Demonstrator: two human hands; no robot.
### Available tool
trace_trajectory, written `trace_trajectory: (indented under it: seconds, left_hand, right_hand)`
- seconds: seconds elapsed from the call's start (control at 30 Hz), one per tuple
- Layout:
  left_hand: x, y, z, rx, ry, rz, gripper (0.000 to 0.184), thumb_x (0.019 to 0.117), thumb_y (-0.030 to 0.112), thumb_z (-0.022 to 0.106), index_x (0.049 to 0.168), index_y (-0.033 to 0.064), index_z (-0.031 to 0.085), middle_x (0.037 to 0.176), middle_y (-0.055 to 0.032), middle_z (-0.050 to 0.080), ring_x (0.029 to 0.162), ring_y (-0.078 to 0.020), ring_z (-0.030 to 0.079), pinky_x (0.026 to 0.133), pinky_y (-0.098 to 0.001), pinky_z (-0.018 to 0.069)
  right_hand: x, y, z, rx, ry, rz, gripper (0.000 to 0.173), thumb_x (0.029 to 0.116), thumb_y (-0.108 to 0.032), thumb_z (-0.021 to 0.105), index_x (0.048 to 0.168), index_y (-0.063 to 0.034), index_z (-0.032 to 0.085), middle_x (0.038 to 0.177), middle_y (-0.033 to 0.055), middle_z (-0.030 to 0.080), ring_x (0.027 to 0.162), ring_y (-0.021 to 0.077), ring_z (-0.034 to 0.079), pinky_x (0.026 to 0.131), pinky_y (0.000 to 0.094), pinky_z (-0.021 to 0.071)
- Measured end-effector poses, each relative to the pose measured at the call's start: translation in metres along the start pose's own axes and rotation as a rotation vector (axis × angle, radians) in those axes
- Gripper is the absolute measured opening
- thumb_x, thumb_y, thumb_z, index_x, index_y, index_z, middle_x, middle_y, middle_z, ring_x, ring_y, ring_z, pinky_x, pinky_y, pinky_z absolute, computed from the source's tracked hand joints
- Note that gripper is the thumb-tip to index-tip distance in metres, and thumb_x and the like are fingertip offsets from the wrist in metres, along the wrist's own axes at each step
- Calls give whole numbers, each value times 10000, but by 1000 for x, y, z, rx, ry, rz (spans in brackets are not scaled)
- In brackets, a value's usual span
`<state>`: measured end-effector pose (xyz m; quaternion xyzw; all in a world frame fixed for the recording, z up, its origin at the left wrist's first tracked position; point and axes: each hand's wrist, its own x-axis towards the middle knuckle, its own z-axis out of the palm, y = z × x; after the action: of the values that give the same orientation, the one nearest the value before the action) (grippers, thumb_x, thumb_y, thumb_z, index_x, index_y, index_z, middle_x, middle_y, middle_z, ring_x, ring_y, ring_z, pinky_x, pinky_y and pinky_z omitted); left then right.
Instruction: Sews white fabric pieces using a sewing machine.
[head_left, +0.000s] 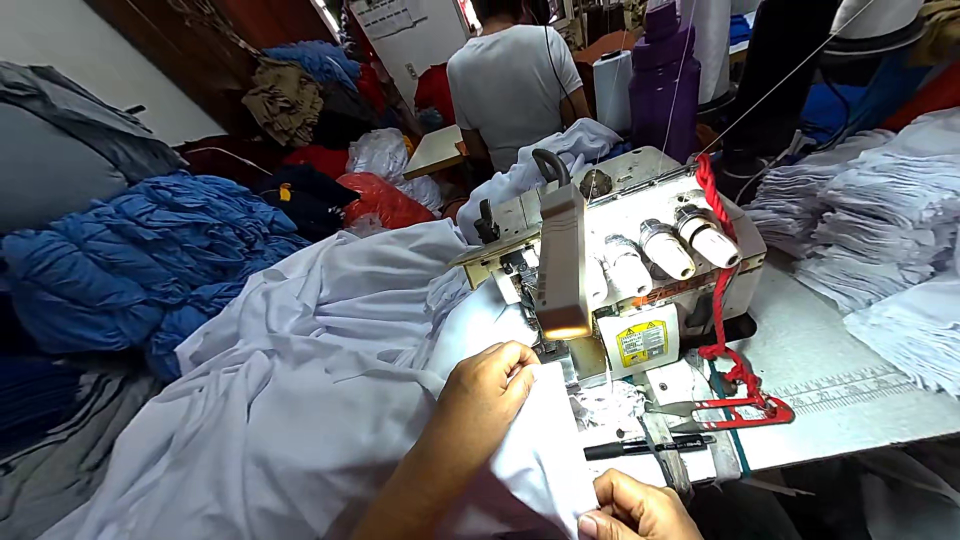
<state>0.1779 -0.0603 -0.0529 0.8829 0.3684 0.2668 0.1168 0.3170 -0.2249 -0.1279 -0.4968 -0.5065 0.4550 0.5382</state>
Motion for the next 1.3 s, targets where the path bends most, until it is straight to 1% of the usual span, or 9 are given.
trace_trajectory:
  seconds: [0.2, 0.37, 0.5, 0.57, 0.67, 0.77, 0.87, 1.1, 1.3]
  left_hand:
    - [1, 3, 3, 54, 18, -7, 129, 906, 153, 609, 826, 133, 708, 683, 65, 601, 600, 7, 532, 557, -160, 432]
    - [0, 7, 7, 202, 82, 64, 112, 892, 154, 627, 829, 123, 714, 693, 14, 625, 603, -86, 602, 535, -260, 488]
    - [-4, 10, 16, 400, 211, 231, 106, 878, 123, 646, 855, 95, 745, 871, -85, 699, 775, -244, 703, 643, -387, 575]
    - [-11, 19, 18, 543, 280, 324, 156, 892, 119, 618, 874, 102, 772, 929, -120, 717, 858, -292, 705, 690, -422, 538]
    - [-27, 33, 25, 672, 302, 328, 280, 951, 208, 547, 946, 86, 798, 985, -110, 766, 927, -283, 722, 727, -424, 521]
    - [-41, 29, 40, 644, 292, 269, 465, 1006, 342, 439, 1088, 40, 782, 1142, -120, 767, 1036, -268, 733, 816, -399, 550]
    - [-46, 28, 45, 544, 262, 220, 567, 1037, 415, 367, 1162, 24, 758, 1242, -161, 728, 1148, -320, 700, 934, -471, 529]
    - [-28, 24, 43, 358, 224, 153, 474, 998, 319, 396, 1164, 35, 737, 1289, -146, 707, 1250, -318, 653, 1019, -573, 472]
    - [-24, 19, 41, 310, 191, 141, 449, 981, 321, 403, 1101, 42, 734, 1300, -140, 700, 1301, -299, 618, 1066, -577, 434]
  right_hand:
    - [1, 2, 0, 14, 5, 8, 178, 978, -104, 632, 982, 67, 682, 767, 77, 694, 673, 64, 648, 669, 244, 543]
    - [1, 4, -1, 22, 14, -3, 178, 980, -103, 631, 977, 67, 685, 760, 79, 693, 676, 70, 655, 666, 247, 547]
    - [2, 3, -2, 8, 17, -7, 179, 976, -101, 638, 983, 71, 685, 769, 78, 697, 675, 61, 650, 667, 239, 542]
    - [3, 2, -3, -5, 20, -18, 183, 978, -101, 636, 986, 76, 685, 779, 83, 699, 683, 63, 651, 673, 238, 544]
    - [4, 2, -3, -6, 29, -16, 185, 980, -100, 633, 981, 77, 682, 781, 82, 693, 684, 58, 646, 677, 234, 542]
    - [5, 0, -5, 5, 42, -16, 157, 972, -77, 632, 978, 73, 679, 785, 74, 701, 697, 54, 664, 692, 229, 555]
    - [7, -3, -6, 27, 57, -34, 135, 969, -62, 631, 970, 64, 679, 791, 63, 705, 710, 48, 672, 699, 227, 561]
    - [19, -7, -9, 63, 98, -47, 105, 969, -77, 639, 966, 22, 674, 784, 5, 703, 717, 14, 678, 708, 201, 570]
    - [25, -6, -10, 72, 118, -68, 108, 967, -87, 645, 964, 11, 690, 814, -2, 713, 740, 6, 692, 724, 191, 587]
